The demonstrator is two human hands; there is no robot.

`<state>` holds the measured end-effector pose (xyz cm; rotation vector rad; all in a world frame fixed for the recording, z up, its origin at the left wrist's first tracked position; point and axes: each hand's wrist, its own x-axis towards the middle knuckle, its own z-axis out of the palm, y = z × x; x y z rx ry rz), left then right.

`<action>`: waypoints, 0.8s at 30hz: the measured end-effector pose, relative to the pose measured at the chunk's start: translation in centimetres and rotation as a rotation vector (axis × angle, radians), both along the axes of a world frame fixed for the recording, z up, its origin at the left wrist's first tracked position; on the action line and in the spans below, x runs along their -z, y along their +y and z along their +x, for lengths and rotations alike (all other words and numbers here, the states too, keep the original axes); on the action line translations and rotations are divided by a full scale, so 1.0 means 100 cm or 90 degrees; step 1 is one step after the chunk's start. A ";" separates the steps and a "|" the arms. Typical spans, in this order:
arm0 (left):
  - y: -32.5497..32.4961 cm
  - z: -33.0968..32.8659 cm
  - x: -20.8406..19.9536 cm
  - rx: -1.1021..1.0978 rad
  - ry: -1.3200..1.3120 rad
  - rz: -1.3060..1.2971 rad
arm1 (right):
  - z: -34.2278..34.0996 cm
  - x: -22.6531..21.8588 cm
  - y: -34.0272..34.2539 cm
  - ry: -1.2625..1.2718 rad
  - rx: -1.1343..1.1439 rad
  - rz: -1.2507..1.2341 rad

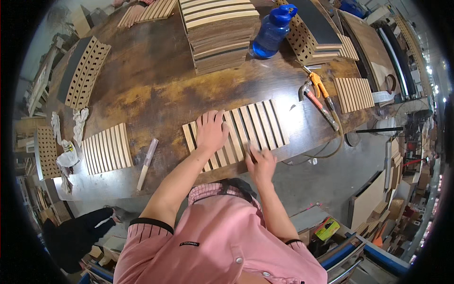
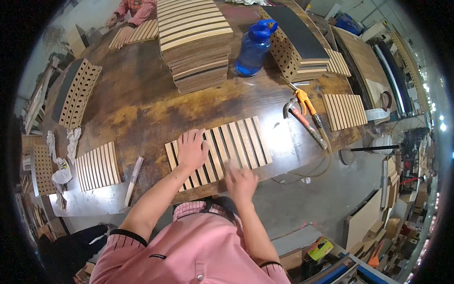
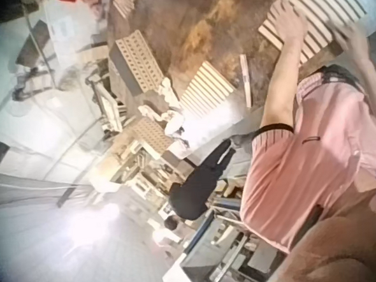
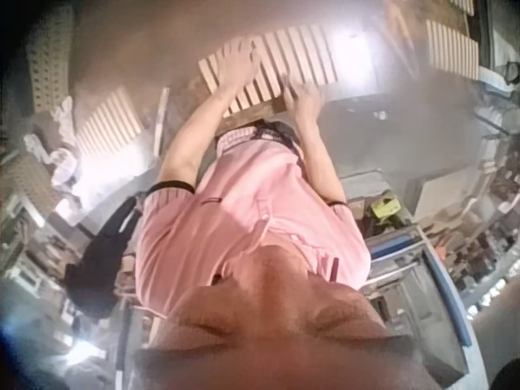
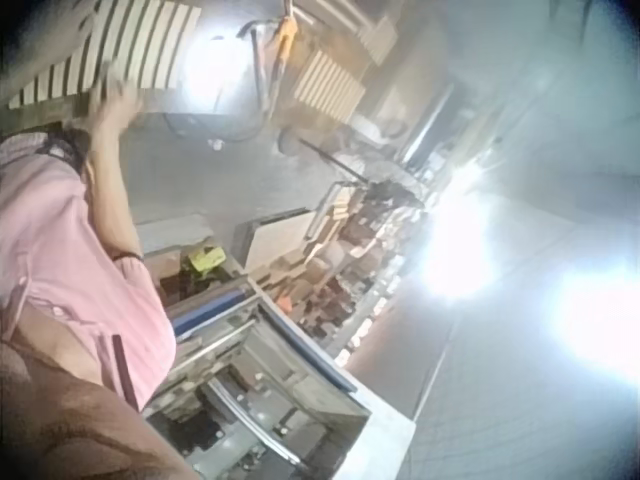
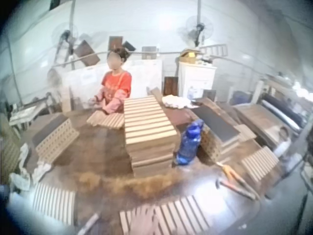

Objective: The person sands between the slats and along the edges of wooden panels using a sanding block by hand.

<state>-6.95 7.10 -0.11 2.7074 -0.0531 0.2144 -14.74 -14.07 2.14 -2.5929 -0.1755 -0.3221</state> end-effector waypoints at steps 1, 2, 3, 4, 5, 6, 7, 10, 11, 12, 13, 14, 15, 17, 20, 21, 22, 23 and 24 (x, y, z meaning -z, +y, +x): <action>0.000 0.000 -0.001 0.001 0.018 0.005 | -0.023 -0.004 -0.012 0.009 0.009 0.014; -0.001 0.002 -0.001 0.003 0.034 0.008 | -0.043 -0.005 -0.026 0.010 0.006 0.008; 0.000 0.003 -0.002 0.008 0.054 0.020 | -0.060 -0.004 -0.040 0.066 -0.018 -0.001; 0.000 0.005 -0.004 0.011 0.052 0.016 | -0.065 -0.005 -0.045 0.120 -0.039 -0.009; -0.001 0.006 -0.005 0.015 0.066 0.019 | -0.064 -0.001 -0.046 0.117 -0.036 -0.012; -0.001 0.003 -0.006 0.016 0.084 0.022 | -0.065 -0.003 -0.045 0.136 0.024 0.052; 0.000 0.002 -0.004 0.016 0.084 0.021 | -0.065 -0.005 -0.044 0.155 0.083 0.116; 0.001 0.002 -0.003 0.013 0.037 0.023 | -0.019 -0.016 -0.030 0.179 0.066 0.184; -0.001 0.002 -0.006 0.014 0.042 0.009 | -0.006 -0.017 -0.026 0.175 0.072 0.185; -0.001 0.002 -0.008 0.011 0.047 -0.003 | 0.006 -0.018 -0.021 0.208 0.060 0.159; -0.001 0.002 -0.006 0.013 0.044 -0.001 | 0.013 -0.018 -0.018 0.241 0.048 0.133; -0.002 0.001 0.000 0.011 0.045 0.005 | 0.015 -0.019 -0.017 0.238 0.049 0.135; -0.002 0.001 0.001 0.006 0.050 0.010 | 0.017 -0.022 -0.015 0.258 0.054 0.119; -0.001 0.002 0.004 0.002 0.043 0.009 | 0.023 -0.026 -0.010 0.281 0.057 0.103; -0.003 0.001 0.001 -0.003 0.033 0.005 | 0.047 -0.028 0.005 0.147 0.018 0.053; -0.003 0.001 0.001 -0.006 0.027 0.005 | 0.062 -0.028 0.012 0.153 0.021 0.063; -0.003 0.003 0.002 -0.007 0.029 0.005 | 0.080 -0.027 0.021 0.158 0.026 0.072; -0.003 0.004 0.004 -0.015 0.019 0.014 | 0.098 -0.024 0.031 0.150 0.030 0.078; -0.005 0.004 0.006 -0.021 0.009 0.023 | 0.116 -0.019 0.040 0.142 0.035 0.083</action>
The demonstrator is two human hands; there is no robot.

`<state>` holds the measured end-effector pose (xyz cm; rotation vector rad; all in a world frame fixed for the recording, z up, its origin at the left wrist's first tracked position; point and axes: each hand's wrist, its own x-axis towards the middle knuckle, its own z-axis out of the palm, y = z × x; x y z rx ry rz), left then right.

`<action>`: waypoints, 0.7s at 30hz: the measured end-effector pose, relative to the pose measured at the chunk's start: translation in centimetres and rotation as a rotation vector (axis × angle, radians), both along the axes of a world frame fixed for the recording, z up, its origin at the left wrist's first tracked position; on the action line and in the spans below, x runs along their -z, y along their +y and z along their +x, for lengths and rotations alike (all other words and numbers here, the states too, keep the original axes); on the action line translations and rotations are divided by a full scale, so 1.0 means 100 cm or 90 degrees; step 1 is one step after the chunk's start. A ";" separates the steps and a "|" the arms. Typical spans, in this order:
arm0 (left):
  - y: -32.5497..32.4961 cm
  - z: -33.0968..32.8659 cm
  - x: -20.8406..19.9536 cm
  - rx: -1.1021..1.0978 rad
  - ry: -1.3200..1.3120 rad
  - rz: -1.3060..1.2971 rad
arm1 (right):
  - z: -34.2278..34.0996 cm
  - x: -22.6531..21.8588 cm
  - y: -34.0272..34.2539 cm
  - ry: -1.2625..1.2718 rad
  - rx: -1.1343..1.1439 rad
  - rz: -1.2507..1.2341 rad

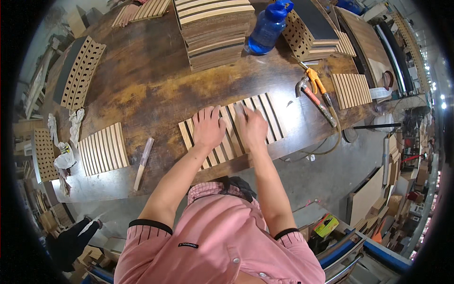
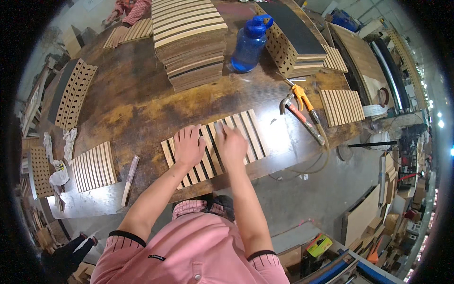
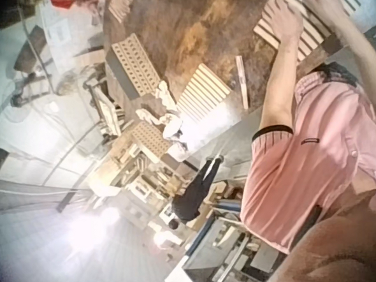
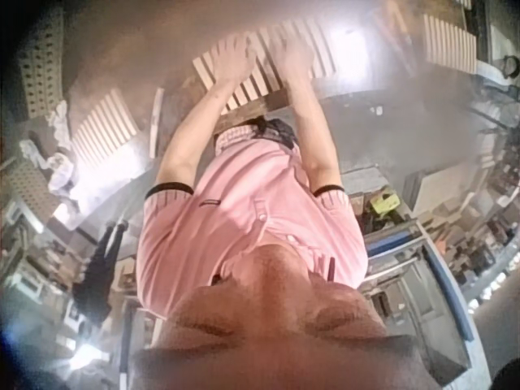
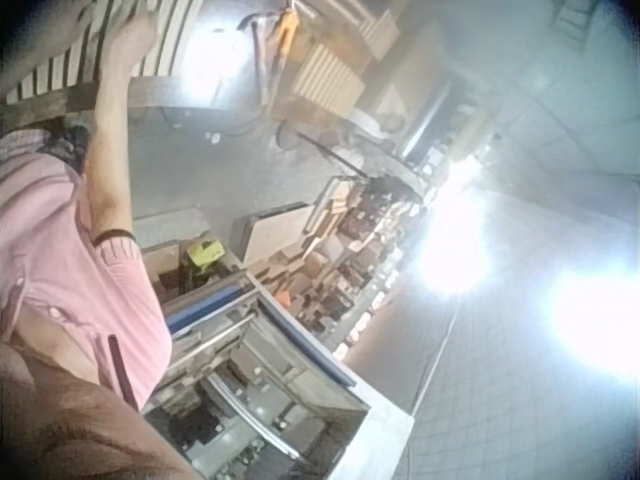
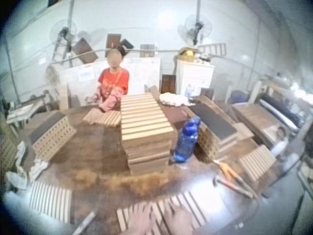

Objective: The person sands between the slats and along the edges of wooden panels using a sanding block by hand.

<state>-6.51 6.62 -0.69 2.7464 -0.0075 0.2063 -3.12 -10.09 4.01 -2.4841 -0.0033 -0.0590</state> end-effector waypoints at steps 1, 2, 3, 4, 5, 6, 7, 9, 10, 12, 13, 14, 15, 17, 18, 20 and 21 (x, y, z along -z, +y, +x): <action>-0.004 0.002 -0.003 0.011 0.001 -0.003 | 0.021 0.013 0.008 -0.080 0.013 -0.008; -0.006 0.003 -0.007 0.019 0.003 -0.011 | 0.036 0.025 0.012 -0.160 0.023 -0.016; -0.003 0.003 -0.010 0.019 0.005 -0.018 | 0.039 0.027 0.014 -0.159 0.021 -0.016; -0.003 0.004 -0.009 0.019 0.005 -0.019 | 0.042 0.028 0.015 -0.156 0.020 -0.007; -0.005 0.006 -0.007 0.024 -0.007 -0.026 | 0.043 0.029 0.015 -0.153 0.021 0.002; 0.002 0.002 -0.003 0.010 -0.013 -0.028 | 0.028 0.018 0.015 -0.048 0.002 -0.050; 0.002 0.001 0.001 -0.001 -0.028 -0.012 | 0.010 0.024 0.004 -0.017 0.000 -0.060; 0.002 0.001 0.000 -0.014 -0.008 -0.014 | -0.043 0.014 -0.020 0.042 0.020 -0.040; 0.001 0.001 -0.002 -0.013 0.010 -0.017 | -0.072 0.008 -0.036 0.072 0.027 -0.048; 0.002 -0.001 -0.001 -0.016 0.025 -0.018 | -0.087 0.003 -0.045 0.100 0.029 -0.060; 0.002 -0.001 -0.001 -0.010 0.017 -0.019 | -0.085 0.003 -0.045 0.103 0.024 -0.054; 0.003 -0.001 -0.002 -0.006 0.008 -0.018 | -0.081 0.002 -0.045 0.106 0.017 -0.047; 0.002 0.001 -0.004 0.000 0.005 -0.019 | -0.060 -0.002 -0.033 0.090 0.010 -0.036; -0.003 0.003 -0.008 0.009 -0.015 -0.039 | -0.006 0.018 -0.008 -0.010 0.025 -0.065; -0.006 0.004 -0.009 0.016 -0.019 -0.038 | 0.020 0.021 0.004 -0.038 0.027 -0.092; -0.006 0.006 -0.008 0.024 -0.007 -0.040 | 0.042 0.021 0.013 -0.058 0.034 -0.039; -0.005 0.007 -0.007 0.013 -0.014 -0.038 | 0.044 0.022 0.015 -0.070 0.022 -0.052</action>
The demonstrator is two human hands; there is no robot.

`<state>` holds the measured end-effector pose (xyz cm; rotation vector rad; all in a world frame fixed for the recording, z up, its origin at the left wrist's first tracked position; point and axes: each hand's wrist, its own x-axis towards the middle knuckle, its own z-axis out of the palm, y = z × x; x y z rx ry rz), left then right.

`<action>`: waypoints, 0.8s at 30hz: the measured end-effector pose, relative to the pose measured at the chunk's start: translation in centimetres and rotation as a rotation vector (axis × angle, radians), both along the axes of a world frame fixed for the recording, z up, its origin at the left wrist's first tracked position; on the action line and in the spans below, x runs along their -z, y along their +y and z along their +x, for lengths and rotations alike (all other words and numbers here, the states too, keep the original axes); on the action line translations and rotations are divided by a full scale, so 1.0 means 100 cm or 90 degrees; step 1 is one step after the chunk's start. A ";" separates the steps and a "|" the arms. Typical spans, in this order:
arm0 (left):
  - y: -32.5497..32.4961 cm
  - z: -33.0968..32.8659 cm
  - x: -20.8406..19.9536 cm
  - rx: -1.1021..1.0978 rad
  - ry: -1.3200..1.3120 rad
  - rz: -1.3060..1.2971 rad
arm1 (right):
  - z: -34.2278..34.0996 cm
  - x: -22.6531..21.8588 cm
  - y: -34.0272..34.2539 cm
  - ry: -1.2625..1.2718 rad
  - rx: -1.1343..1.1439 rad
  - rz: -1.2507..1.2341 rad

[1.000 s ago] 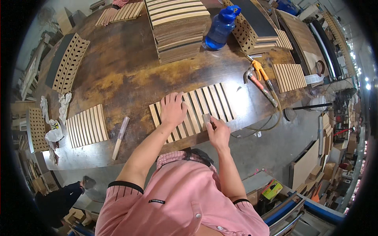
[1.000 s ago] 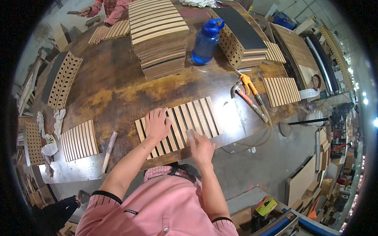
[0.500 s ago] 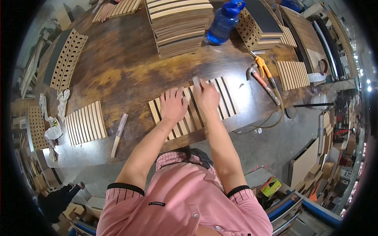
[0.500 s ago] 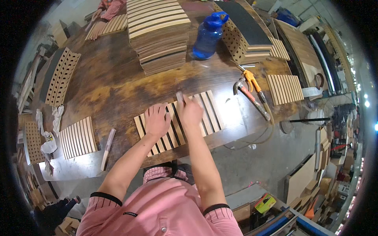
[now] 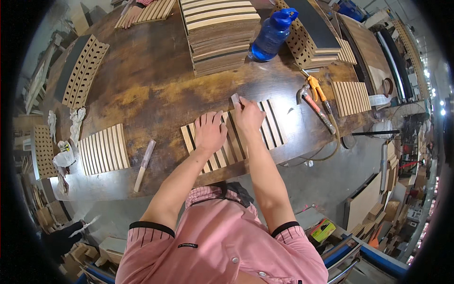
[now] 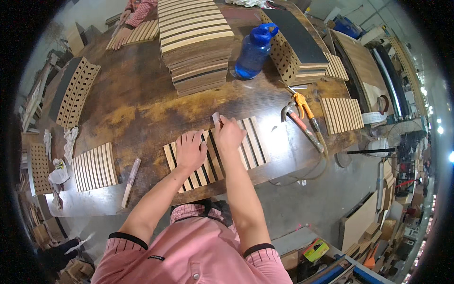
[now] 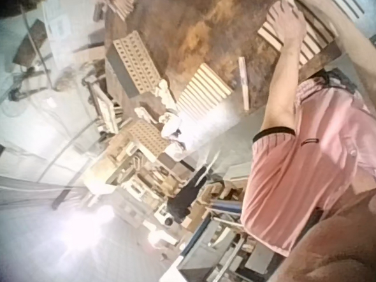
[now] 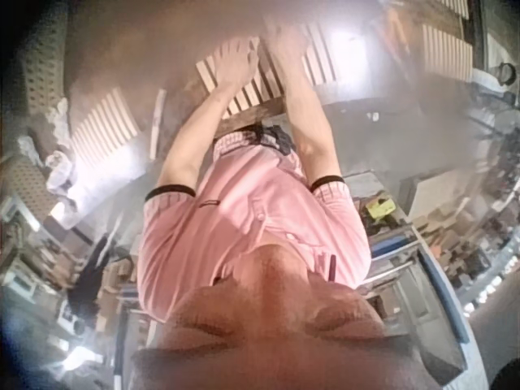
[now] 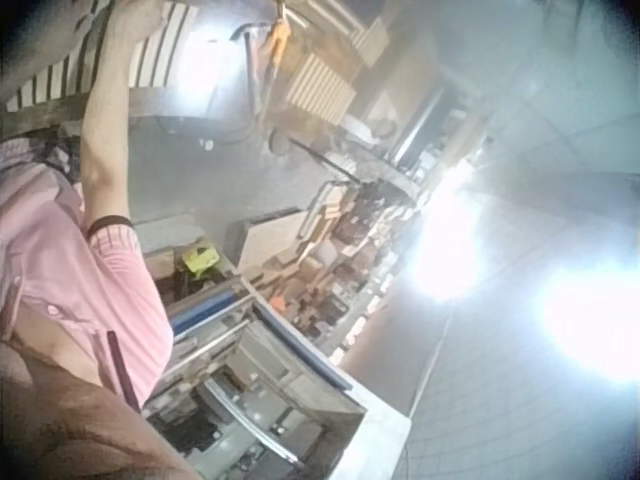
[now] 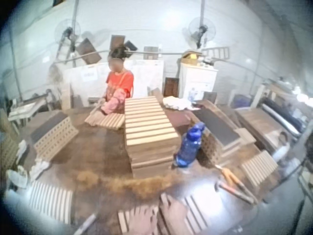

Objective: The person sands between the slats and along the edges of wooden panels using a sanding block by hand.

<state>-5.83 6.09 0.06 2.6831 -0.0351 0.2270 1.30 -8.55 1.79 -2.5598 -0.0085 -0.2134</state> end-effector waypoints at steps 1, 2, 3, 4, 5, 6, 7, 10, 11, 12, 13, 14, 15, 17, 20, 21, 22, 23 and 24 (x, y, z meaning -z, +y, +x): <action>0.002 -0.001 0.000 -0.001 -0.002 -0.001 | 0.002 0.001 0.001 -0.011 -0.010 -0.016; 0.004 -0.003 0.001 0.003 0.002 -0.006 | -0.015 0.001 -0.007 0.084 -0.007 -0.059; 0.008 -0.006 0.004 -0.007 0.009 -0.014 | -0.036 -0.007 -0.013 0.116 -0.009 -0.039; 0.011 -0.008 0.006 -0.017 0.010 -0.022 | -0.062 -0.013 -0.023 0.148 -0.007 -0.021; 0.011 -0.010 0.005 -0.014 -0.002 -0.015 | -0.095 -0.009 -0.043 0.142 -0.015 -0.022; 0.009 -0.008 0.004 -0.010 -0.016 -0.011 | -0.126 -0.006 -0.063 0.133 -0.021 -0.024; 0.008 -0.005 0.004 -0.015 -0.021 -0.021 | -0.154 -0.013 -0.075 0.135 -0.007 0.023; 0.011 -0.005 0.001 -0.005 0.006 -0.009 | -0.212 -0.032 -0.096 0.252 0.070 0.047; 0.011 -0.006 0.000 -0.002 0.002 -0.008 | -0.224 -0.029 -0.101 0.248 0.072 0.049; 0.008 -0.007 0.000 -0.007 0.037 -0.010 | -0.229 -0.030 -0.102 0.225 0.107 0.139; 0.007 -0.007 0.001 -0.011 0.071 -0.010 | -0.231 -0.030 -0.103 0.200 0.140 0.230; 0.010 -0.005 0.001 -0.006 0.065 -0.009 | -0.222 -0.026 -0.105 0.146 0.111 0.207; 0.009 -0.005 0.001 0.003 0.061 -0.003 | -0.212 -0.029 -0.100 0.141 0.119 0.213; 0.011 -0.006 0.000 0.001 0.049 0.000 | -0.188 -0.033 -0.089 0.000 0.071 0.202; 0.010 -0.005 0.006 0.011 0.026 -0.003 | -0.153 -0.035 -0.061 -0.006 0.071 0.221; 0.013 -0.002 0.004 0.013 0.022 0.004 | -0.142 -0.038 -0.051 0.016 0.050 0.230; 0.015 -0.002 0.000 0.018 0.058 -0.029 | -0.134 -0.032 -0.044 -0.020 0.011 0.208; 0.017 -0.002 -0.003 0.023 0.095 -0.063 | -0.128 -0.020 -0.037 -0.055 -0.029 0.183; 0.025 -0.003 -0.005 0.021 0.108 -0.076 | -0.125 -0.015 -0.029 -0.041 -0.046 0.155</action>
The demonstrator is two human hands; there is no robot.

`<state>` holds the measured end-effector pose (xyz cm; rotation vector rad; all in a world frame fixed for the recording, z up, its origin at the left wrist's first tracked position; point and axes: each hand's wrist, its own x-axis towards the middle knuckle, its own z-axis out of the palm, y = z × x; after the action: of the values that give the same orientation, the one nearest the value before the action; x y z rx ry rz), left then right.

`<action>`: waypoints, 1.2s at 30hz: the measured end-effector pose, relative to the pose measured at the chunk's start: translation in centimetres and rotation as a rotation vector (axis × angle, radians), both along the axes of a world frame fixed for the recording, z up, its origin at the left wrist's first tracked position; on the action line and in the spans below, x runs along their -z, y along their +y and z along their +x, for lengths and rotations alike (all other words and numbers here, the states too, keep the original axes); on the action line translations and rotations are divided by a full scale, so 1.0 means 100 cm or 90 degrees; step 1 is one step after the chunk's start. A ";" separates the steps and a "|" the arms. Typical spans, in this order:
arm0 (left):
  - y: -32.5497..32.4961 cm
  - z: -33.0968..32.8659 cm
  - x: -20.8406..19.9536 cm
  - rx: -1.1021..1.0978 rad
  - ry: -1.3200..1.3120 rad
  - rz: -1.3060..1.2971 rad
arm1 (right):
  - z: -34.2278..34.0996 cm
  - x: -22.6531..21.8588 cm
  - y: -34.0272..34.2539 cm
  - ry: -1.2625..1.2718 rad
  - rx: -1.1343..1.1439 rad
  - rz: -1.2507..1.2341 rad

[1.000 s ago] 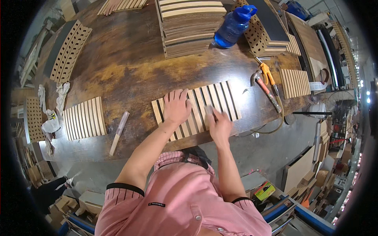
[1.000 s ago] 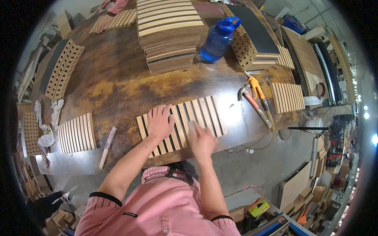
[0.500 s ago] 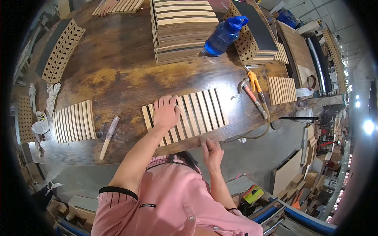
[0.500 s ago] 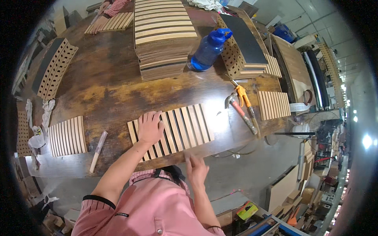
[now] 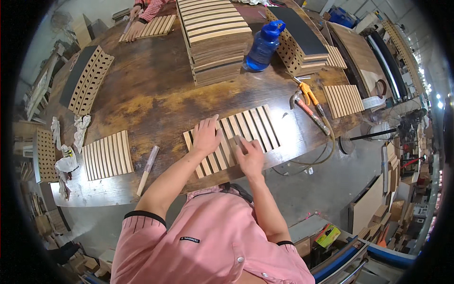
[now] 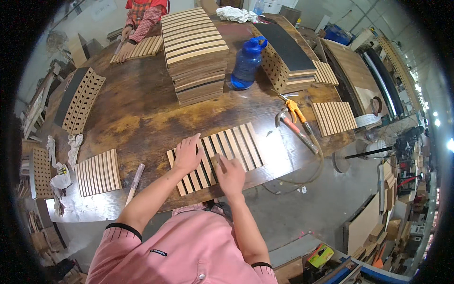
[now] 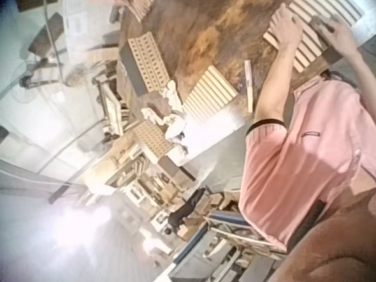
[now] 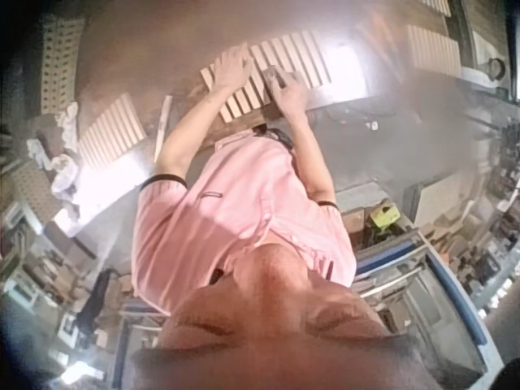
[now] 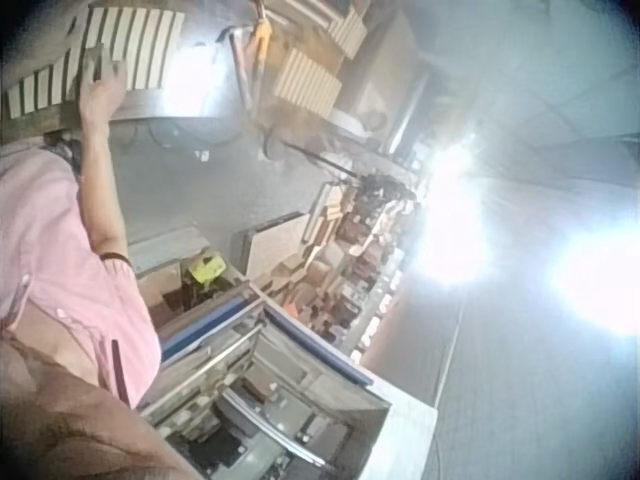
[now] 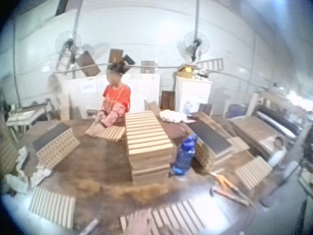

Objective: The person sands between the slats and along the edges of wooden panels using a sanding block by hand.

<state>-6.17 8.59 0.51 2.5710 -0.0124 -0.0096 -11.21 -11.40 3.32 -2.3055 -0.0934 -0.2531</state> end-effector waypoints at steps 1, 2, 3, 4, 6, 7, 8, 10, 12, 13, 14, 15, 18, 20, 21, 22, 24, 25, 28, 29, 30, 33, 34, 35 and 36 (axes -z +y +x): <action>0.005 -0.003 0.000 -0.004 0.003 0.001 | 0.000 0.003 0.003 0.003 -0.004 0.001; 0.009 -0.006 0.000 -0.011 -0.010 0.039 | -0.001 0.006 0.005 -0.027 -0.016 -0.088; 0.013 -0.011 0.000 -0.022 -0.020 0.076 | -0.002 0.007 0.009 -0.056 -0.033 -0.178; 0.013 -0.014 0.001 -0.023 -0.032 0.078 | -0.007 0.007 0.010 -0.044 -0.013 -0.203; 0.010 -0.012 -0.001 -0.037 -0.011 0.083 | -0.018 0.006 0.004 0.008 -0.040 -0.193; 0.011 -0.010 -0.001 -0.042 0.001 0.090 | -0.023 0.005 -0.001 0.053 -0.055 -0.181; 0.013 -0.011 0.002 -0.037 0.009 0.084 | -0.027 0.005 -0.003 0.017 -0.062 -0.201; 0.013 -0.012 0.005 -0.037 -0.002 0.086 | -0.020 0.006 0.002 0.009 -0.075 -0.230; 0.013 -0.013 0.005 -0.031 -0.015 0.089 | 0.005 0.017 0.014 -0.042 -0.080 -0.237; 0.013 -0.012 0.004 -0.031 -0.059 0.093 | 0.026 0.020 0.025 -0.063 -0.074 -0.213; 0.011 -0.011 0.004 -0.028 -0.105 0.098 | 0.049 0.029 0.035 -0.080 -0.072 -0.192; 0.010 -0.011 0.004 -0.023 -0.097 0.098 | 0.071 0.030 0.047 -0.086 -0.062 -0.201; 0.010 -0.009 0.009 -0.027 -0.072 0.080 | 0.085 0.021 0.058 -0.064 -0.039 -0.210; 0.011 -0.014 0.012 -0.031 -0.081 0.088 | 0.060 0.023 0.045 -0.024 -0.047 -0.223; 0.012 -0.014 0.015 -0.037 -0.095 0.093 | 0.035 0.017 0.033 0.015 -0.055 -0.220; 0.012 -0.014 0.015 -0.037 -0.104 0.097 | 0.007 0.010 0.019 0.056 -0.057 -0.219; 0.012 -0.009 0.014 -0.036 -0.112 0.095 | -0.045 0.004 -0.007 0.071 -0.036 -0.234; 0.010 -0.012 0.011 -0.028 -0.121 0.092 | -0.050 0.002 -0.007 0.082 -0.034 -0.236; 0.012 -0.012 0.006 -0.030 -0.115 0.120 | -0.009 0.016 0.012 -0.042 -0.045 -0.236; 0.014 -0.012 0.007 -0.036 -0.118 0.127 | 0.022 0.015 0.028 -0.013 -0.067 -0.233; 0.011 -0.010 0.007 -0.031 -0.127 0.129 | 0.055 0.027 0.039 -0.043 -0.073 -0.189; 0.007 -0.007 0.013 -0.015 -0.113 0.112 | 0.108 0.032 0.061 -0.033 -0.035 -0.134; 0.008 -0.008 0.014 -0.026 -0.106 0.096 | 0.101 0.027 0.061 -0.038 -0.034 -0.166; 0.010 -0.011 0.015 -0.024 -0.107 0.097 | 0.090 0.023 0.058 -0.041 -0.032 -0.198; 0.012 -0.013 0.014 -0.028 -0.114 0.103 | 0.065 0.026 0.045 0.003 -0.048 -0.197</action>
<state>-7.44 9.77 -0.94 2.7240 -0.0234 0.2458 -4.67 -6.89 0.76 -2.6034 -0.2309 -0.2049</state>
